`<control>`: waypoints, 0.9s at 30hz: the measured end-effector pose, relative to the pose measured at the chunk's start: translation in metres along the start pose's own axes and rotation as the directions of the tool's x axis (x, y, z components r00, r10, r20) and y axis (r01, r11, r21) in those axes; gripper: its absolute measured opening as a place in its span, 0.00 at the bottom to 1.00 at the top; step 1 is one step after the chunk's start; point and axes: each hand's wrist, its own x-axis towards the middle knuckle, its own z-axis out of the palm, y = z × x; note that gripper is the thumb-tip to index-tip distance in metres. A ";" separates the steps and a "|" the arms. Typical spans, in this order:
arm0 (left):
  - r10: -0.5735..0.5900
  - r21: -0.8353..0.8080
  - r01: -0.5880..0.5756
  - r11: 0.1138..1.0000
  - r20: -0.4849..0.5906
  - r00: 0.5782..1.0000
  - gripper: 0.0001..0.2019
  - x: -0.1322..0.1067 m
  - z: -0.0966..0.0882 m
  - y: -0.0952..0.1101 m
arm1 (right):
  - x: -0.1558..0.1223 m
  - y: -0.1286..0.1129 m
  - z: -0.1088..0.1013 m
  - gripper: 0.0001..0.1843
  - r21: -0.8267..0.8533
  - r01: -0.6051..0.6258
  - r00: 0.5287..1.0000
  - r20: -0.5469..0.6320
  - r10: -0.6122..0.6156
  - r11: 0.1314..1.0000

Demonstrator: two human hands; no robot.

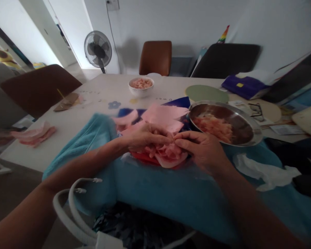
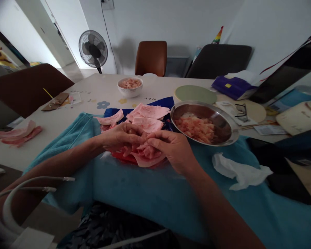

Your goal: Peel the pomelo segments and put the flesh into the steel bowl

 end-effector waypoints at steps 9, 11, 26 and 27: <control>0.019 -0.120 -0.016 0.993 0.029 0.999 0.15 0.002 -0.005 -0.004 | 0.002 -0.005 -0.001 0.13 0.161 -0.066 0.998 0.017 0.064 0.985; 0.029 -0.130 -0.024 0.991 0.033 0.999 0.15 0.003 -0.007 -0.006 | 0.003 -0.005 -0.001 0.14 0.199 -0.082 0.997 0.013 0.081 0.977; 0.095 -0.092 -0.100 0.991 -0.061 0.994 0.16 0.005 0.001 -0.007 | 0.008 0.003 0.003 0.11 0.248 -0.102 0.995 0.014 0.102 0.963; 0.103 -0.066 -0.108 0.992 -0.081 0.991 0.16 0.005 0.002 -0.008 | 0.008 0.003 0.005 0.13 0.244 -0.110 0.994 0.021 0.108 0.963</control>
